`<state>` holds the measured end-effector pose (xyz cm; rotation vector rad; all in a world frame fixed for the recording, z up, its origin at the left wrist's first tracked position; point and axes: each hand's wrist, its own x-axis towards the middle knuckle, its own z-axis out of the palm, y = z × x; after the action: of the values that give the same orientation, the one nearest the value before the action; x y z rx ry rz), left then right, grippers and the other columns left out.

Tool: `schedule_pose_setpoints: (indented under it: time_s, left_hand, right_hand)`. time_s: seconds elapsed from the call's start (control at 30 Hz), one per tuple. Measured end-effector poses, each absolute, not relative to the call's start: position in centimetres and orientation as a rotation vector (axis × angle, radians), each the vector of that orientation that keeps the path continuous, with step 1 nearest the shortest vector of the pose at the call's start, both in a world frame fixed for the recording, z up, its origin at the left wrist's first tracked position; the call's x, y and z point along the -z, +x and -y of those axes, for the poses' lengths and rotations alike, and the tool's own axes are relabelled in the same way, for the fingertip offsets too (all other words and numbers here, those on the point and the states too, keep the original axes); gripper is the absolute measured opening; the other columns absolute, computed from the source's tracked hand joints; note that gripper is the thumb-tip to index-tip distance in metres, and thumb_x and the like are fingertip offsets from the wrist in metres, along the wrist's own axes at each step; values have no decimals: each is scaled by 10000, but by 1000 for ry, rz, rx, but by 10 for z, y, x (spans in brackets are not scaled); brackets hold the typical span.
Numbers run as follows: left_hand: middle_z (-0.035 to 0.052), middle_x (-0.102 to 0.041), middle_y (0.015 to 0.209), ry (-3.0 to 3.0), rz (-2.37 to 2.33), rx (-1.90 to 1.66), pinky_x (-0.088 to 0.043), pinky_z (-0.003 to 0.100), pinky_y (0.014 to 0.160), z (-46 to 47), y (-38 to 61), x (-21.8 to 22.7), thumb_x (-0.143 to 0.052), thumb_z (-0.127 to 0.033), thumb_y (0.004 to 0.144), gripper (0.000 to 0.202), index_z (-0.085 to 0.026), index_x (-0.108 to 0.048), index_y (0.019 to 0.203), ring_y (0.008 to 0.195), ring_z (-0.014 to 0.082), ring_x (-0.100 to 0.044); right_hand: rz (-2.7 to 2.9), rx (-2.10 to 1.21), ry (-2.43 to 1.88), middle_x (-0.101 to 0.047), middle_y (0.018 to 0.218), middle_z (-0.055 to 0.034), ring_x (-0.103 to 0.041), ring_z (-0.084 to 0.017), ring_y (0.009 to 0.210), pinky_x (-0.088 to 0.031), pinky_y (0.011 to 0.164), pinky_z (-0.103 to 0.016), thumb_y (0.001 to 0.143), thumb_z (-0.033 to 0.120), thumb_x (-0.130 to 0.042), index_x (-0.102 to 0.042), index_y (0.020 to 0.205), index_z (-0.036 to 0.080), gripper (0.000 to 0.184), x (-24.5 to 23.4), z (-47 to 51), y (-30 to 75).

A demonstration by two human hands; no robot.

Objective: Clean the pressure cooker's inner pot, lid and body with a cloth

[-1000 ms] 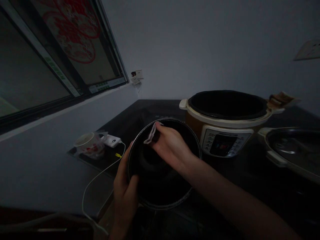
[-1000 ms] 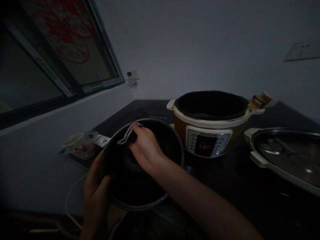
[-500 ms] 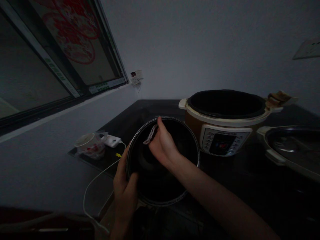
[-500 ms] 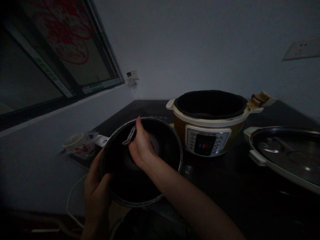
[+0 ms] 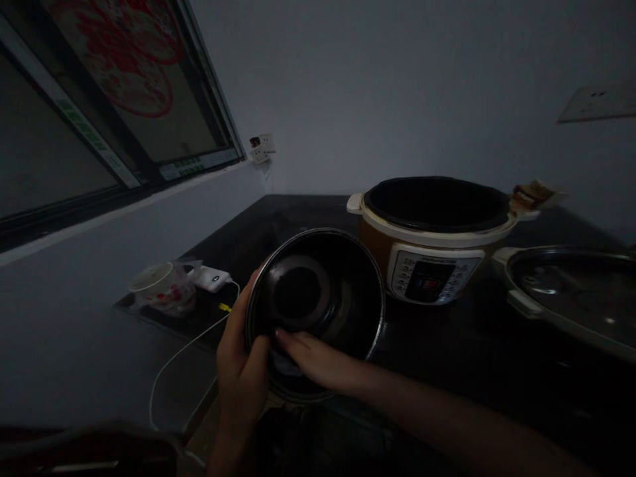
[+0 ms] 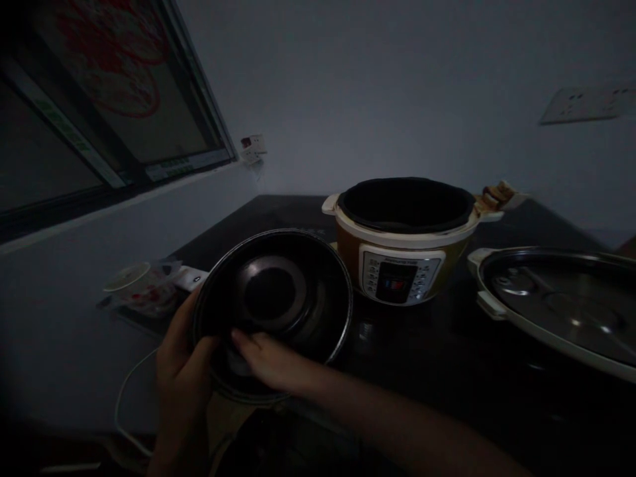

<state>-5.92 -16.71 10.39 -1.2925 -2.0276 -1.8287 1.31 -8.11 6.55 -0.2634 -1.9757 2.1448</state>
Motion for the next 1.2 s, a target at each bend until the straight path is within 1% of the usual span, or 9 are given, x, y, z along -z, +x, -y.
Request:
schedule_pose_setpoints:
  time_s: [0.13, 0.3, 0.47, 0.57, 0.67, 0.77, 1.0, 1.1, 1.2]
  left_hand:
    - [-18, -533, 1364, -1350, 2026, 1774, -345, 365, 1099, 166, -58, -108, -475, -91, 775, 599, -293, -496, 1339, 1285, 233, -451]
    - [-26, -536, 1355, -1413, 2047, 1758, -353, 372, 1095, 164, -58, -112, -471, -106, 772, 604, -298, -487, 1344, 1274, 235, -459]
    - [-1, -530, 1363, -1503, 2054, 1752, -344, 411, 1098, 161, -64, -114, -472, -106, 763, 608, -279, -485, 1346, 1271, 250, -462]
    - [20, -537, 1355, -1538, 2061, 1726, -338, 424, 1098, 159, -67, -116, -467, -113, 776, 595, -261, -477, 1353, 1270, 255, -462]
    - [23, -530, 1363, -1597, 2051, 1689, -325, 412, 1104, 157, -69, -119, -460, -106, 776, 604, -254, -467, 1361, 1281, 247, -448]
    - [15, -526, 1367, -1647, 2053, 1687, -317, 406, 1107, 154, -72, -123, -447, -93, 762, 620, -257, -467, 1359, 1281, 239, -447]
    - [44, -562, 1325, -1658, 2088, 1747, -326, 416, 1095, 143, -80, -130, -447, -115, 739, 586, -209, -520, 1313, 1256, 262, -471]
    - [44, -555, 1334, -1641, 2100, 1762, -322, 415, 1095, 142, -81, -131, -449, -115, 735, 589, -202, -517, 1314, 1247, 262, -477]
    - [40, -551, 1340, -1627, 2103, 1762, -318, 415, 1099, 144, -81, -131, -446, -108, 732, 593, -205, -517, 1313, 1252, 261, -472]
  right_hand:
    - [2546, -1631, -231, -694, 1007, -89, -641, -192, 917, -470, 853, -320, 900, 255, -442, -659, 1040, 149, 280, -56, 68, 38]
    - [3046, -791, -357, -617, 1199, -199, -589, -281, 1113, -458, 939, -400, 870, 207, -469, -627, 1138, 87, 333, -51, 42, 54]
    - [3135, -260, -498, -507, 1309, -272, -442, -344, 1278, -312, 1090, -481, 833, 108, -466, -643, 1115, 0, 349, -48, 4, 53]
    - [2955, -95, -529, -480, 1357, -222, -322, -328, 1357, -203, 1140, -514, 798, 33, -414, -629, 1159, 33, 420, -52, -21, 48]
    - [2768, -96, -311, -445, 1412, -129, -188, -262, 1412, -113, 1173, -497, 775, 7, -370, -542, 1287, 102, 548, -66, -43, 41]
    - [2681, -258, -25, -370, 1467, -92, -111, -204, 1427, -86, 1180, -477, 791, -5, -300, -424, 1374, 101, 606, -86, -55, 34]
    - [2726, -501, 420, -355, 1483, -21, -216, -143, 1403, -100, 1171, -469, 874, 38, -284, -413, 1356, 179, 518, -120, -67, 14]
    - [2767, -434, 487, -378, 1471, -2, -200, -118, 1405, -88, 1178, -447, 895, 43, -303, -430, 1339, 203, 489, -120, -70, 5]
    - [2800, -341, 517, -309, 1504, 7, -136, -99, 1415, -74, 1180, -424, 924, 64, -286, -384, 1372, 216, 484, -117, -72, -2]
